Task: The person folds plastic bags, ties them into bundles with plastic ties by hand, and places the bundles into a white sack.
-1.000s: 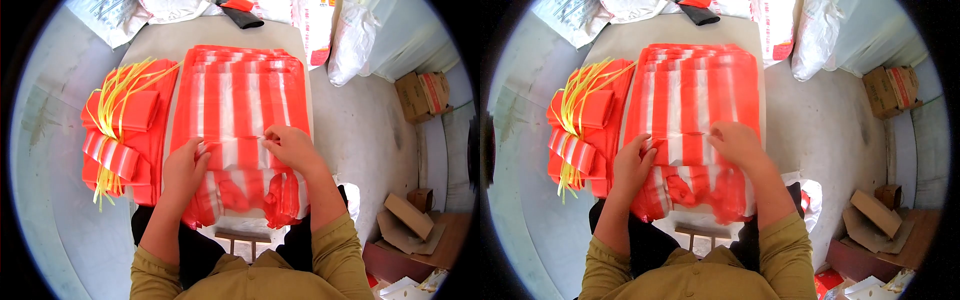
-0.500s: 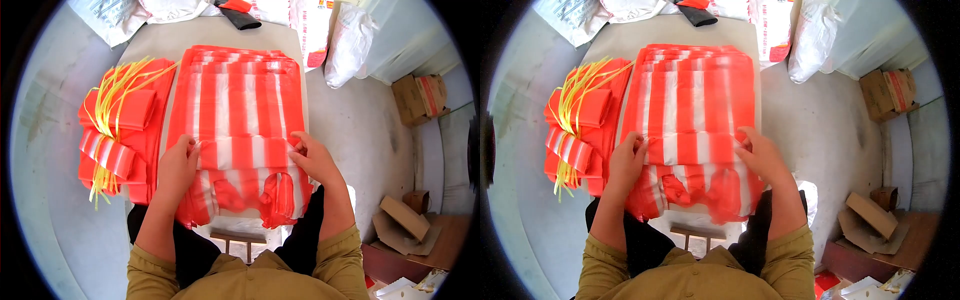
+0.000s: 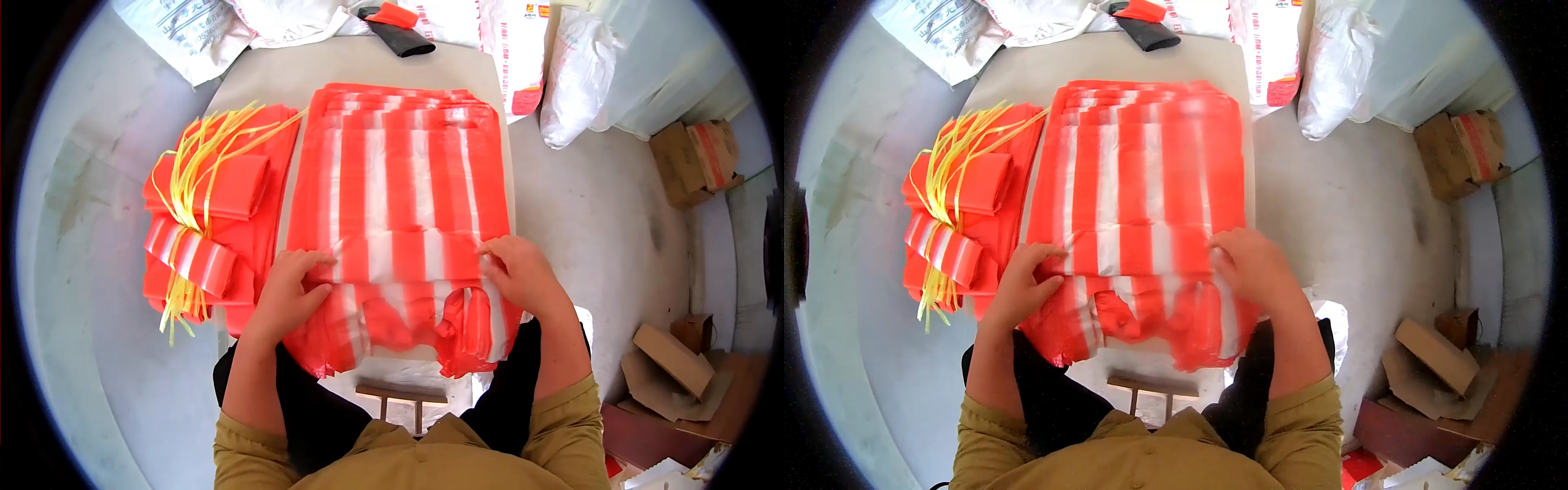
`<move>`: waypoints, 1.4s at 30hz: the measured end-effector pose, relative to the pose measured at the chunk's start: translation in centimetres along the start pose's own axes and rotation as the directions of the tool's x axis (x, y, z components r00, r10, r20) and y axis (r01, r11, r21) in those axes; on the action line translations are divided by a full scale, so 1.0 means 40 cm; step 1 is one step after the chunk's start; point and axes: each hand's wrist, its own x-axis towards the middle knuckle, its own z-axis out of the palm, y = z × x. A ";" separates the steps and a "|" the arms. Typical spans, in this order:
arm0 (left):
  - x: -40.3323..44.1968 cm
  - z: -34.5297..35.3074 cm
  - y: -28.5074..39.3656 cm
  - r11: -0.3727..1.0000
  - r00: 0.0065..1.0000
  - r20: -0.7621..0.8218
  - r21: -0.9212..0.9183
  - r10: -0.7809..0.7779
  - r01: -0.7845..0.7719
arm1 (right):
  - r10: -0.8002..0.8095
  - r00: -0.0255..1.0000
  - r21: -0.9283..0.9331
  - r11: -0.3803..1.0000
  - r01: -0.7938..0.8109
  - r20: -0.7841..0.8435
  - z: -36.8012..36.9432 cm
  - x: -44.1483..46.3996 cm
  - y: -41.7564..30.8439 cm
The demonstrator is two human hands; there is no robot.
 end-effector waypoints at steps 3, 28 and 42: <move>0.006 0.004 0.011 0.999 1.000 -0.021 0.040 0.004 -0.003 | 0.049 0.998 -0.040 0.998 -0.047 0.044 -0.023 -0.011 -0.042; 0.032 0.013 -0.008 0.751 0.929 -0.180 -0.646 -0.322 0.136 | 0.336 0.931 0.428 0.828 -0.363 0.140 -0.054 0.017 0.005; 0.112 0.066 -0.041 0.832 0.839 -0.329 -0.505 -0.433 0.232 | 0.413 0.901 0.496 0.815 -0.299 -0.135 0.069 0.095 0.067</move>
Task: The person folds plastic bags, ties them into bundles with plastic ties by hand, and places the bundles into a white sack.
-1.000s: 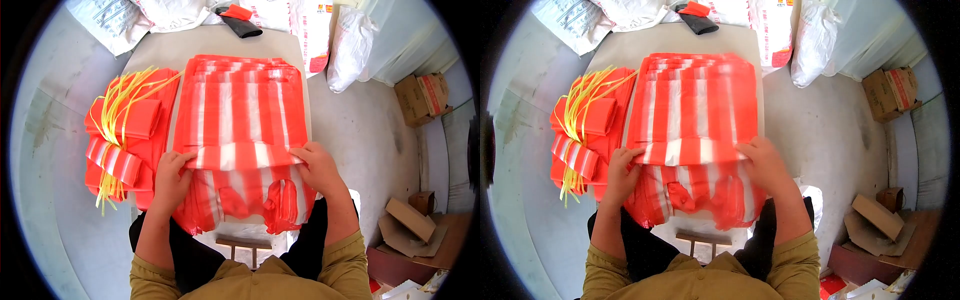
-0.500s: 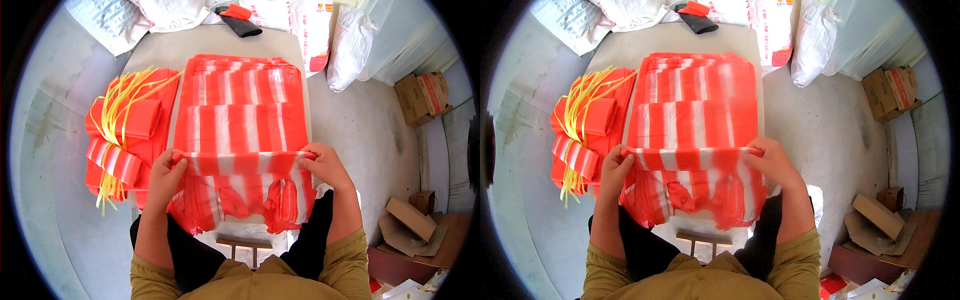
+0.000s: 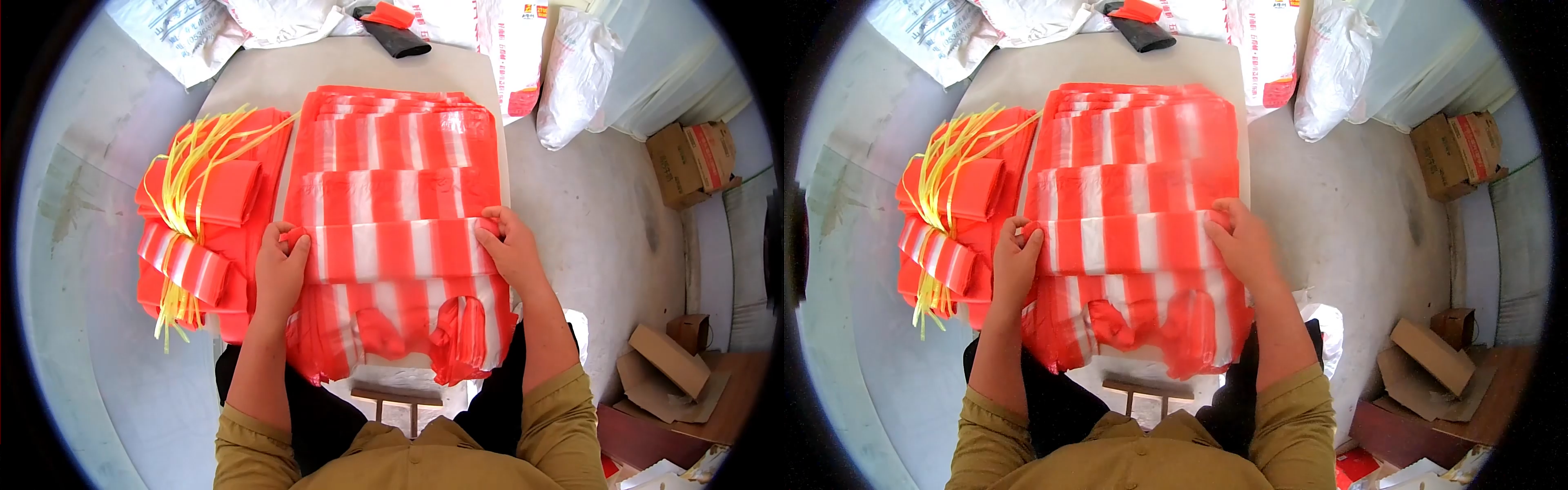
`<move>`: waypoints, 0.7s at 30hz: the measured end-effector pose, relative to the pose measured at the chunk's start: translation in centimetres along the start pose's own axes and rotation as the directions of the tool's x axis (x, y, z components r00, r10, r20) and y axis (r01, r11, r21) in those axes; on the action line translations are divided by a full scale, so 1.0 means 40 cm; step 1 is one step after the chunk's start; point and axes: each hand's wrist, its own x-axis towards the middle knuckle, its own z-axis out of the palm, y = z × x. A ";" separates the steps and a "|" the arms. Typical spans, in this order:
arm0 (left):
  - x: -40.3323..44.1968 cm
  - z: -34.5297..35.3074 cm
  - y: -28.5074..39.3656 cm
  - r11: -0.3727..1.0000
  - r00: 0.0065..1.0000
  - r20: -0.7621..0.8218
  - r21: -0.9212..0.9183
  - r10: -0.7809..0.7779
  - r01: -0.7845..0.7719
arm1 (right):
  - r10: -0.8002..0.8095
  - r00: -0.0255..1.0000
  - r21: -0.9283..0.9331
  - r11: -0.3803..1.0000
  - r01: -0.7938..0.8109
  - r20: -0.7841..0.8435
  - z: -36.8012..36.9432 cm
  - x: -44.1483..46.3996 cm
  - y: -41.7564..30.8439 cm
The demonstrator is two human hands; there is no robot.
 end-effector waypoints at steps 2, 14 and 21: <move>0.002 0.000 0.000 0.999 1.000 -0.011 0.031 -0.016 0.017 | 0.010 1.000 -0.025 1.000 -0.010 -0.004 0.003 0.000 -0.004; -0.004 -0.001 0.013 0.995 0.999 -0.008 0.093 -0.035 0.035 | -0.107 0.993 -0.356 0.931 0.084 -0.046 0.006 -0.022 -0.068; -0.029 -0.064 -0.029 0.993 0.999 0.030 -0.112 0.031 -0.027 | -0.404 0.915 -0.524 0.778 0.347 0.007 -0.004 -0.048 -0.075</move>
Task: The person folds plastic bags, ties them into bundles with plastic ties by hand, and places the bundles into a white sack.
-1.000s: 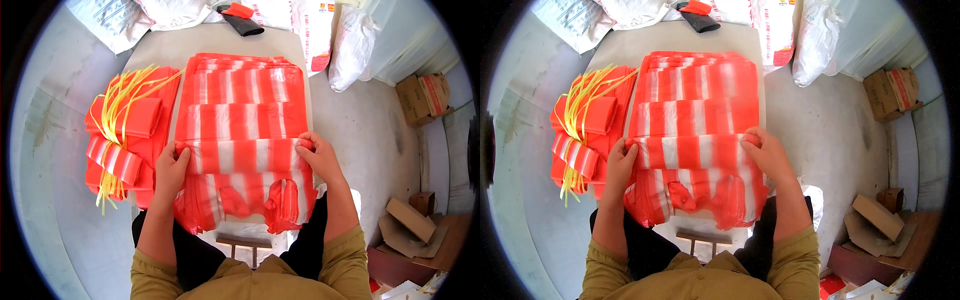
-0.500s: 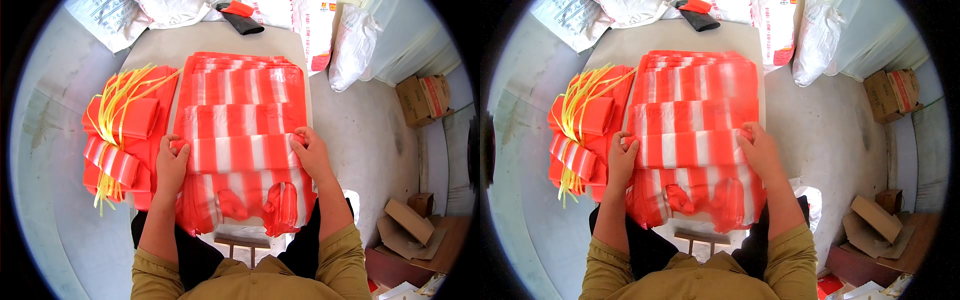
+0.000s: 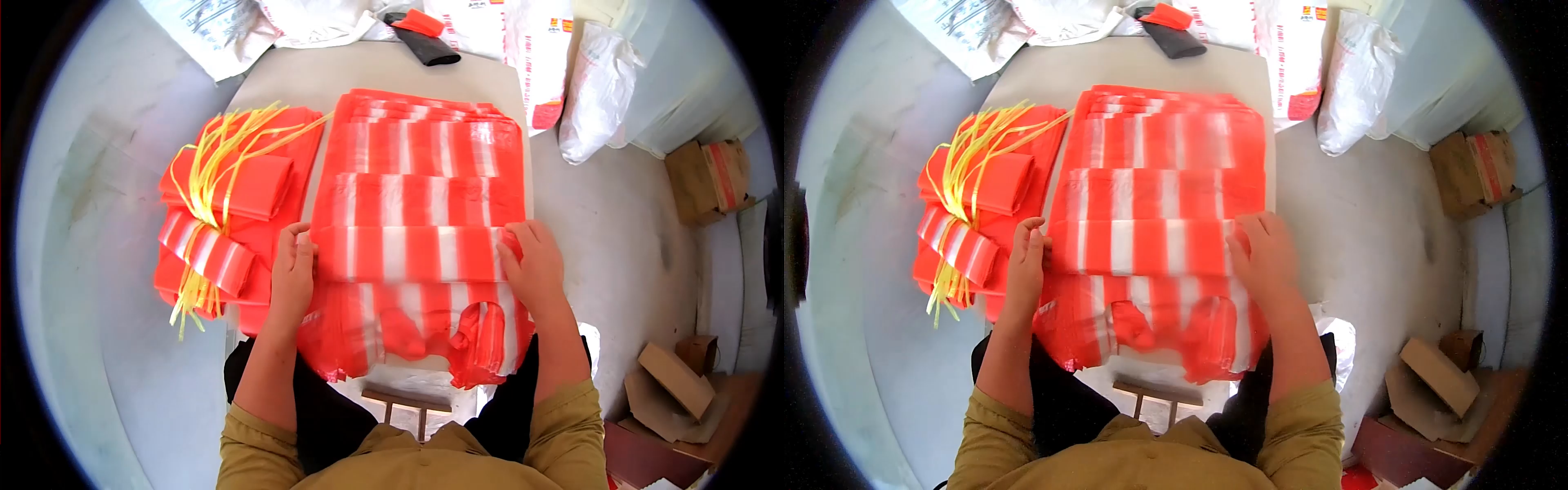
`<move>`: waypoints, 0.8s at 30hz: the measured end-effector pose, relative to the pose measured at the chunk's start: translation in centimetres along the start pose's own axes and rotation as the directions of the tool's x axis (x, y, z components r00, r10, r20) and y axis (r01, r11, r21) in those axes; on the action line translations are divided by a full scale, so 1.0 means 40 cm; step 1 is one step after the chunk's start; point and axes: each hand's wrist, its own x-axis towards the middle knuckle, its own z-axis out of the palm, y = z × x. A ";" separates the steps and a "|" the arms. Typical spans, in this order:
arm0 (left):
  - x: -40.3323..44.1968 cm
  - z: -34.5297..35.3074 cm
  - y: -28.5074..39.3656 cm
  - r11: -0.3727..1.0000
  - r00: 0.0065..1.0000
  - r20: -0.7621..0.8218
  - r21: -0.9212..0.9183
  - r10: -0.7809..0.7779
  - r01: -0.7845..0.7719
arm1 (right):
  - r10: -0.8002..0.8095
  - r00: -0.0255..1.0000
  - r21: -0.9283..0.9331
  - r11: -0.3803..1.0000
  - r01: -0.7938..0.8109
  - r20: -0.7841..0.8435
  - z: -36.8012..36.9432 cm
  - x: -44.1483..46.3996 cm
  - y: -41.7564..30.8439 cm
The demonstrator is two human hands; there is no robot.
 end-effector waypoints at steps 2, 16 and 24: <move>-0.010 -0.025 -0.004 0.997 0.999 0.045 -0.072 -0.005 0.008 | 0.088 0.996 0.043 0.995 -0.089 0.033 -0.017 -0.017 -0.026; -0.060 -0.042 0.005 0.986 0.962 0.273 0.162 -0.019 -0.027 | 0.252 0.891 0.555 0.709 -0.436 0.378 -0.040 -0.082 0.083; -0.069 -0.021 0.029 0.960 0.976 0.215 0.279 -0.033 -0.029 | 0.281 0.814 0.435 0.731 -0.525 0.509 -0.050 -0.084 0.080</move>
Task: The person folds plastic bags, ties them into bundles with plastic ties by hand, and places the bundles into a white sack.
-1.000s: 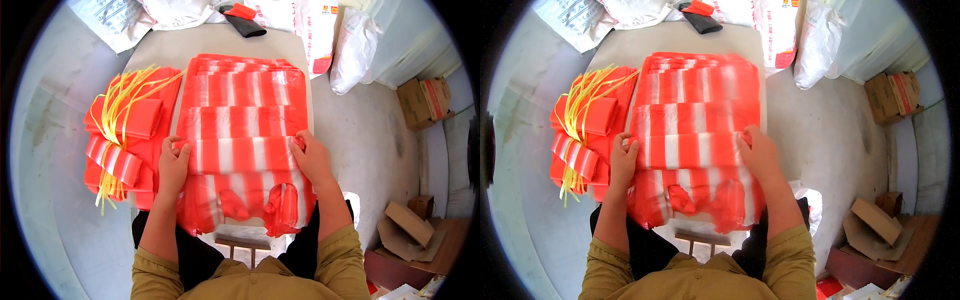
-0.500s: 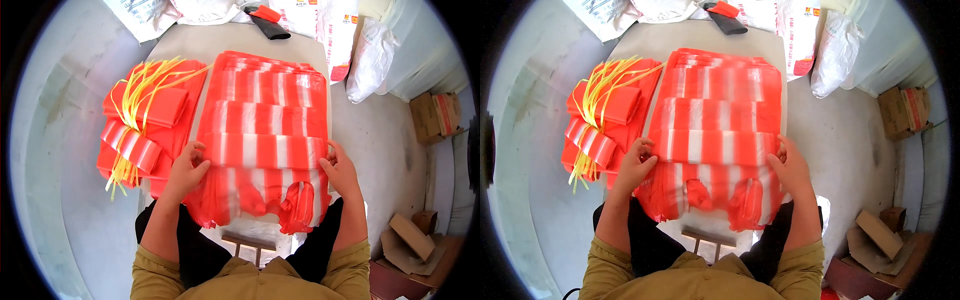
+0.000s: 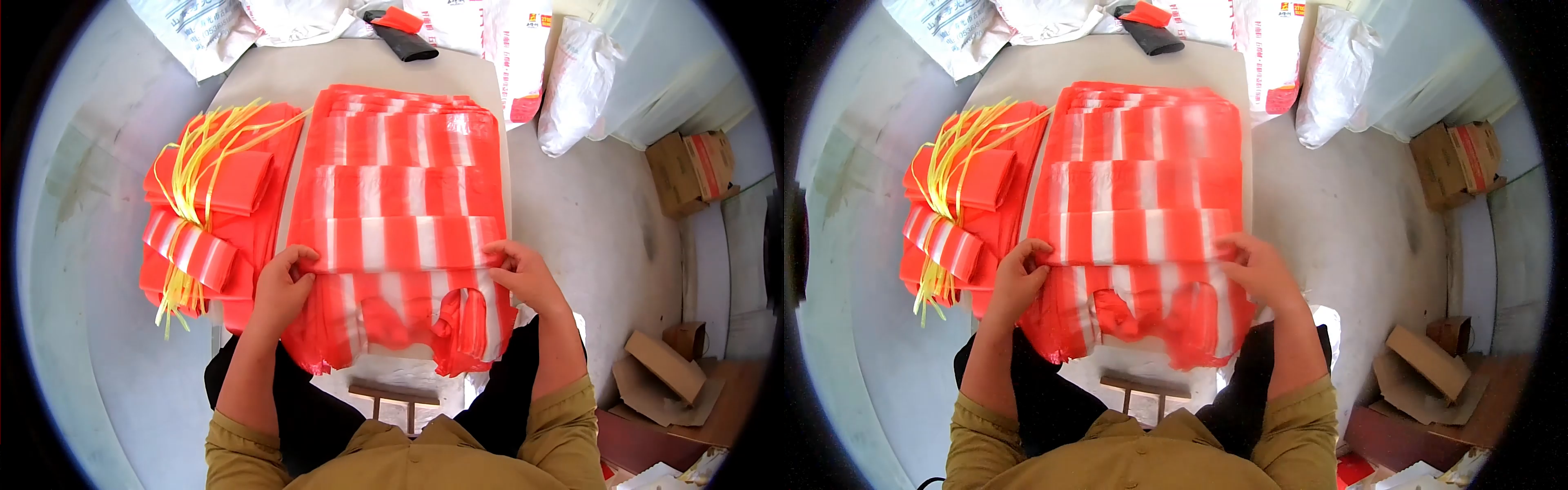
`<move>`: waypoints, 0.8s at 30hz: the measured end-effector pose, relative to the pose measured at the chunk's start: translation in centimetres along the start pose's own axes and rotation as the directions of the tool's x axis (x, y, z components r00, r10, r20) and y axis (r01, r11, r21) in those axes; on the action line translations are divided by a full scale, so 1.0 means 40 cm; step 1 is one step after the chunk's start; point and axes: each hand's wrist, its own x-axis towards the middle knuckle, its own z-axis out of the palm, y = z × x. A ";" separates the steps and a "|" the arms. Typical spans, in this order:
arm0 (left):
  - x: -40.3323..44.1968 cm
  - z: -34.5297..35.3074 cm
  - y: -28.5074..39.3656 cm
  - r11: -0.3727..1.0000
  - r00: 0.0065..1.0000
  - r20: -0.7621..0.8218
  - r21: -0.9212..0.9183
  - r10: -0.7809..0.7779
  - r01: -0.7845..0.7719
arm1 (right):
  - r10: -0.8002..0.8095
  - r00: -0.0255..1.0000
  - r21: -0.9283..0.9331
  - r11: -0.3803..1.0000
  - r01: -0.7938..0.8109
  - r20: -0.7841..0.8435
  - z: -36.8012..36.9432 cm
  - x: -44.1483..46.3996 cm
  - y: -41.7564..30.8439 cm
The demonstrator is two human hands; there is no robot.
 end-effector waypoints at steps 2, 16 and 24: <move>-0.002 0.003 0.017 0.999 1.000 -0.013 0.049 0.016 -0.015 | -0.024 0.999 -0.055 0.998 0.022 -0.034 0.014 0.000 -0.011; -0.022 -0.019 0.034 0.893 0.922 -0.128 0.328 0.366 -0.309 | -0.497 0.861 -0.395 0.816 0.422 -0.106 0.018 -0.025 -0.044; -0.001 -0.027 0.022 0.928 0.975 -0.091 -0.300 0.201 -0.220 | -0.214 0.976 0.223 0.950 0.217 -0.040 -0.002 0.001 -0.048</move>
